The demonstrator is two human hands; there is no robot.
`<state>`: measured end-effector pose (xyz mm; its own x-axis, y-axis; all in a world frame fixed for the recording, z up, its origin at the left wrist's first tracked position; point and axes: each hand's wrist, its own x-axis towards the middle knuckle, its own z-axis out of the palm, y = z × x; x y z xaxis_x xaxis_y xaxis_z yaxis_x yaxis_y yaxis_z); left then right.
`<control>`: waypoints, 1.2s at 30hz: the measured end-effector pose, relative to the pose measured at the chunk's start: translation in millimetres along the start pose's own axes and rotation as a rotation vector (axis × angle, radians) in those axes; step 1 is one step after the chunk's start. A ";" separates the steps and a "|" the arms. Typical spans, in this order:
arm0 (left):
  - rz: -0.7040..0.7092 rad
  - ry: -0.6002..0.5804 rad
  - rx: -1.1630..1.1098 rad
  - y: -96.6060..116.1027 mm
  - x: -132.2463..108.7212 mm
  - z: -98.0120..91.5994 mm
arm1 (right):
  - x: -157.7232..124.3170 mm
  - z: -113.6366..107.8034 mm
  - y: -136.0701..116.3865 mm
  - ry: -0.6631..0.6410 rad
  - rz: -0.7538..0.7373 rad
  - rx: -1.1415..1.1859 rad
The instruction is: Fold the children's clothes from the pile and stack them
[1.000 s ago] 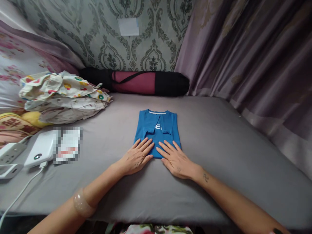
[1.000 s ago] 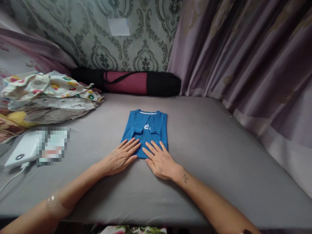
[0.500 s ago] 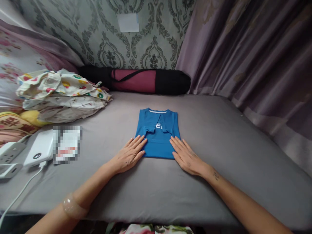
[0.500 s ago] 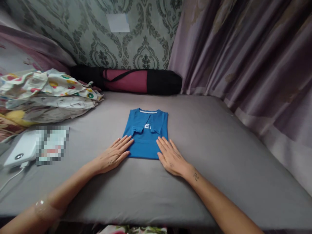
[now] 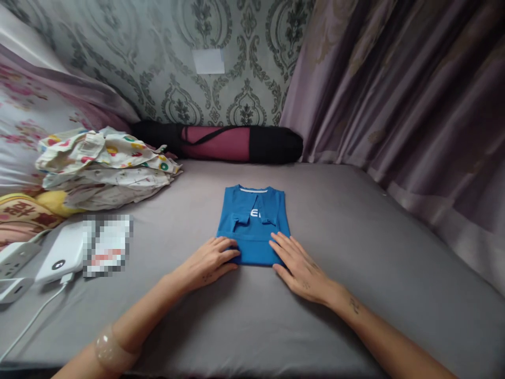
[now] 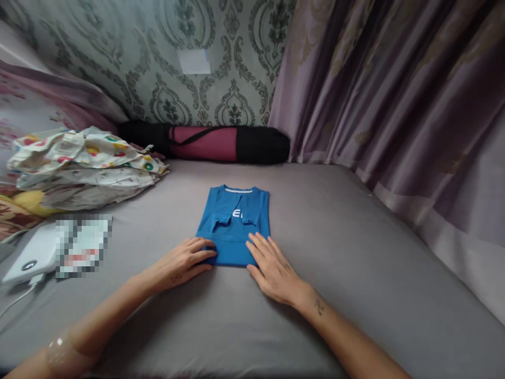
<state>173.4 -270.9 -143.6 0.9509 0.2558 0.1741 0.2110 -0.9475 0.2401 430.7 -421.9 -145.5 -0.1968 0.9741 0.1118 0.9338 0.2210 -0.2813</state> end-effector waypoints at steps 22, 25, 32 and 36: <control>-0.005 0.047 -0.020 -11.3 4.8 2.6 | 8.9 12.2 40.8 0.124 -0.064 0.028; -0.010 0.049 -0.010 -20.1 -1.3 5.1 | 9.2 8.8 40.6 0.108 -0.086 0.025; 0.007 -0.009 -0.047 -18.7 -1.9 -13.1 | 6.9 -10.6 36.4 0.085 -0.141 0.029; 0.030 -0.034 -0.048 -0.9 -9.6 -28.8 | -7.4 -23.2 23.5 0.051 -0.146 0.033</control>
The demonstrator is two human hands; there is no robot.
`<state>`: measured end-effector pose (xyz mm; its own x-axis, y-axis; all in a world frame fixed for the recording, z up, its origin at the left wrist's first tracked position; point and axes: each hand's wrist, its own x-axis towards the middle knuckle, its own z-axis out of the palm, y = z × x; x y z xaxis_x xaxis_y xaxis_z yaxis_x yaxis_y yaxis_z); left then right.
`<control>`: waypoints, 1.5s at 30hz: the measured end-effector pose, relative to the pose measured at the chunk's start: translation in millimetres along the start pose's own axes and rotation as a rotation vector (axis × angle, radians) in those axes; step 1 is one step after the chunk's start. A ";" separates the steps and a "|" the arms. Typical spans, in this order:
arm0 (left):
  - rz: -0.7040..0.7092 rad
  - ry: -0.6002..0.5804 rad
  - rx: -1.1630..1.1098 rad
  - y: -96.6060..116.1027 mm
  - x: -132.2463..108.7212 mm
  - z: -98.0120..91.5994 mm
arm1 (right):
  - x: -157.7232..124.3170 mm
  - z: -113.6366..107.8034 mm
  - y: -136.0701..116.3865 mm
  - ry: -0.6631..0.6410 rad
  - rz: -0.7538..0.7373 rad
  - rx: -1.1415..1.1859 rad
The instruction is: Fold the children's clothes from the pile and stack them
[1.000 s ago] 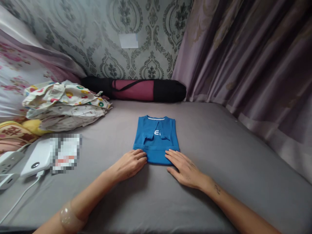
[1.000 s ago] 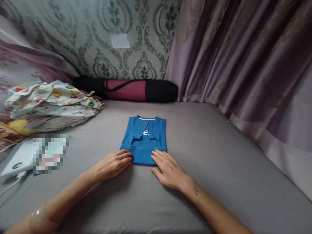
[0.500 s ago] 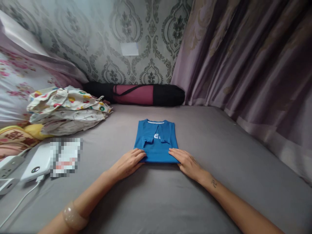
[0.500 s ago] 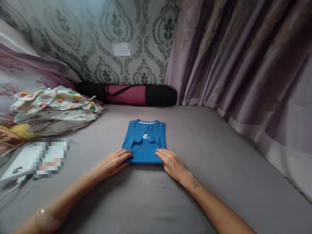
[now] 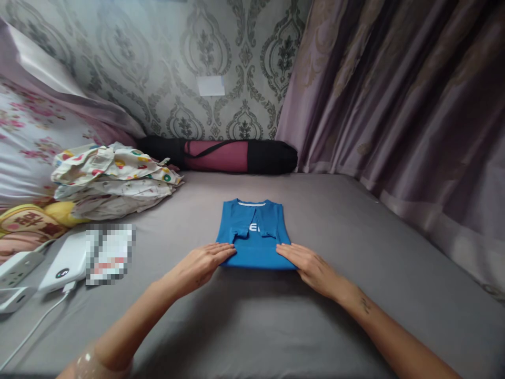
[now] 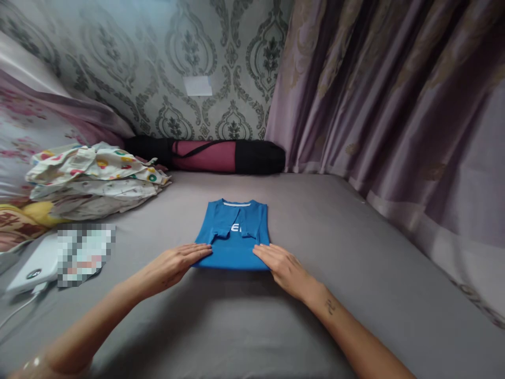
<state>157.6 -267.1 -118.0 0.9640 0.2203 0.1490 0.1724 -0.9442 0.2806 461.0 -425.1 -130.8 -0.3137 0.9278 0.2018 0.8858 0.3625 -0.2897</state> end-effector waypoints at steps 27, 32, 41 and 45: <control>-0.803 0.484 -0.483 -44.6 63.0 26.4 | 71.5 23.0 31.5 0.299 0.799 0.092; -0.888 0.440 -0.156 -53.6 80.5 35.2 | 90.1 24.1 33.5 0.187 0.922 -0.045; -0.947 0.256 0.100 -51.0 91.8 42.8 | 103.6 20.9 27.7 0.072 1.004 -0.143; -0.958 0.200 0.159 -52.0 94.8 44.0 | 106.2 22.2 28.9 0.064 1.008 -0.185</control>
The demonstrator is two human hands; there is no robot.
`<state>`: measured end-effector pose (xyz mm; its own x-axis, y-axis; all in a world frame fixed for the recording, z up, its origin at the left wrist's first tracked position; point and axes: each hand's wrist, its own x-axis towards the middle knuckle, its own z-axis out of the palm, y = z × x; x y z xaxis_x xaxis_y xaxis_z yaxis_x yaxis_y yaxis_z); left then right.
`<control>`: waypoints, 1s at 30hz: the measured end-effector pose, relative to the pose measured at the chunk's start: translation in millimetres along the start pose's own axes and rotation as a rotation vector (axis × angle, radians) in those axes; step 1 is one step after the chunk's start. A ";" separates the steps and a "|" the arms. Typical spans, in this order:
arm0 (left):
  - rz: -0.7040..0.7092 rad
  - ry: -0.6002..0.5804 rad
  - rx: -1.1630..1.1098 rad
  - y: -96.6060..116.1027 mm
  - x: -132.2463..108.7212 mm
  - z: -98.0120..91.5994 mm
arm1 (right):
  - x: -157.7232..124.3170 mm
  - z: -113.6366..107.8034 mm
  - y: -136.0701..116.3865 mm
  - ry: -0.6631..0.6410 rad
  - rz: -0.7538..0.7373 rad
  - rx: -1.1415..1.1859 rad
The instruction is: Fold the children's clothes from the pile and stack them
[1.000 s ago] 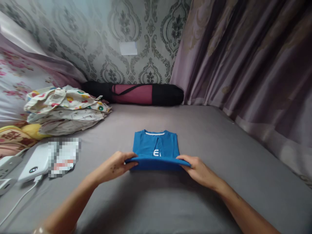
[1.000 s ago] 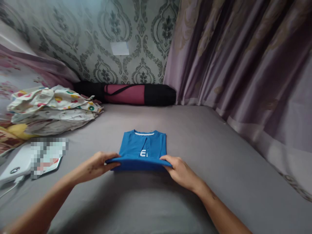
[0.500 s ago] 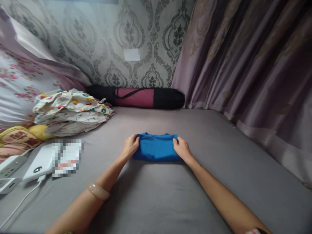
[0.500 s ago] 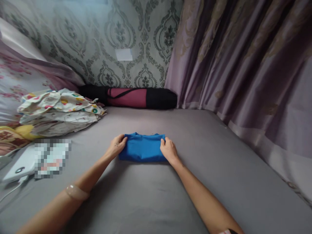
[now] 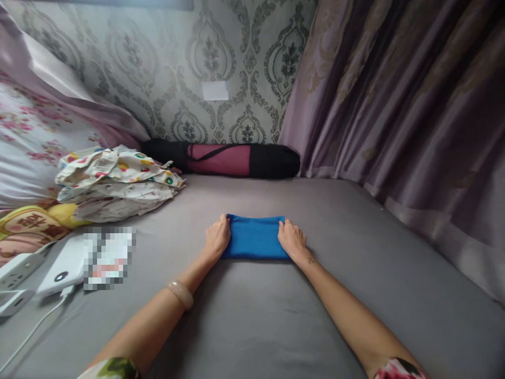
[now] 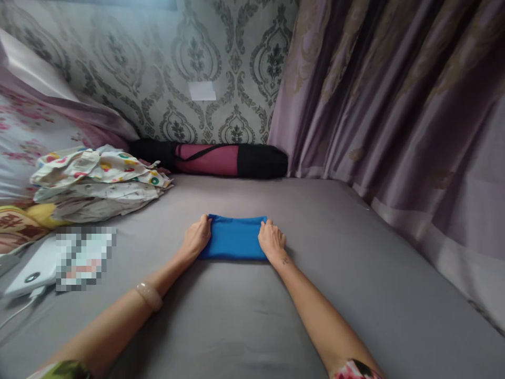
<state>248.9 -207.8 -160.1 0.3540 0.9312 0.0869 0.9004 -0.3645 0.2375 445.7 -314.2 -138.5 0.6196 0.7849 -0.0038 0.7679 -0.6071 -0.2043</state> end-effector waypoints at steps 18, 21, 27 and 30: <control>-0.123 0.024 -0.216 -10.2 11.9 0.1 | 23.6 -0.9 13.7 -0.112 0.033 0.091; -0.085 0.123 -0.182 -10.4 3.8 -7.5 | 17.0 -11.0 12.4 -0.111 0.016 0.072; 0.229 0.211 -0.036 14.6 -14.2 -11.4 | -9.3 -9.7 -21.1 0.103 -0.312 0.001; 0.353 0.102 0.009 29.5 -17.5 0.9 | -14.7 5.0 -34.3 0.087 -0.547 -0.003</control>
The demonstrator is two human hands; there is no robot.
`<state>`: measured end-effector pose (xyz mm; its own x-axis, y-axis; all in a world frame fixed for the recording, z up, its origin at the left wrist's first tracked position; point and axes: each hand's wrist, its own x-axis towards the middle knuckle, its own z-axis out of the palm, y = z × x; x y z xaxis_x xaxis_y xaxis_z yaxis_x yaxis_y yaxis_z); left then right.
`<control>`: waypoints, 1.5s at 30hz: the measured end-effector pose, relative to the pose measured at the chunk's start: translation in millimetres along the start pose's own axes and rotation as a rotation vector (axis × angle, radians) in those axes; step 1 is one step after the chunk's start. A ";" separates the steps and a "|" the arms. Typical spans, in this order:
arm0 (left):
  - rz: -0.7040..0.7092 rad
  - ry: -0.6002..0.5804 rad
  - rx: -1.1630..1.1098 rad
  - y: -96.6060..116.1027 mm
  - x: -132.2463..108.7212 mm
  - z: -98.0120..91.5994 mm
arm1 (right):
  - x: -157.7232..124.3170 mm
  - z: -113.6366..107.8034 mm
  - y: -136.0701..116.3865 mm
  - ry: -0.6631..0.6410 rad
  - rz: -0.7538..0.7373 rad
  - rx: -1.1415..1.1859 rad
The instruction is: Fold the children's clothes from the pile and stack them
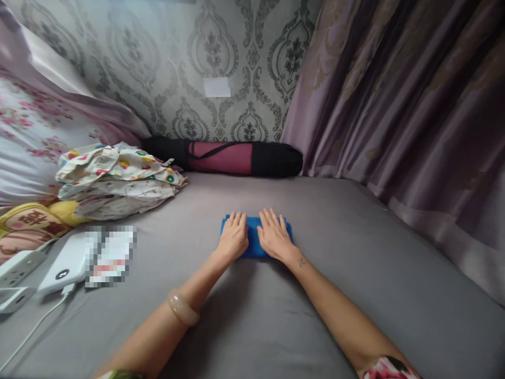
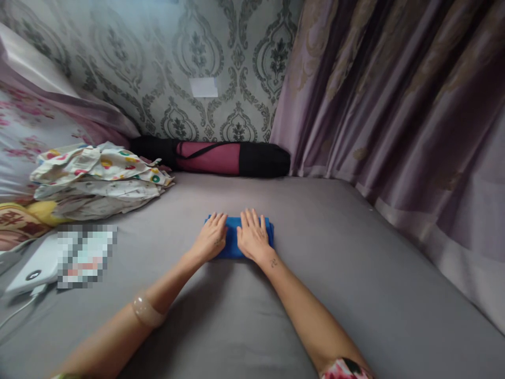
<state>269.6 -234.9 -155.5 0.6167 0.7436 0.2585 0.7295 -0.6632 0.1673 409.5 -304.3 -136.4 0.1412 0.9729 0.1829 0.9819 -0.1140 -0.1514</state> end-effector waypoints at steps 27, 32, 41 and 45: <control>-0.015 0.069 0.066 3.1 -1.5 21.1 | 0.5 28.0 6.1 -0.002 0.044 -0.005; -0.074 -0.060 0.042 -5.9 -1.4 29.1 | 0.9 38.4 11.7 -0.035 0.111 -0.026; -0.086 -0.059 0.028 -7.0 -2.2 30.8 | 0.8 40.1 13.4 -0.031 0.109 -0.013; -0.089 0.023 0.044 -7.8 -5.7 24.7 | -1.4 35.6 14.9 0.024 0.150 -0.025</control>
<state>267.6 -231.9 -181.8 0.5422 0.7970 0.2662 0.7937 -0.5898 0.1492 419.4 -300.2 -173.4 0.2892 0.9396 0.1832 0.9523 -0.2631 -0.1544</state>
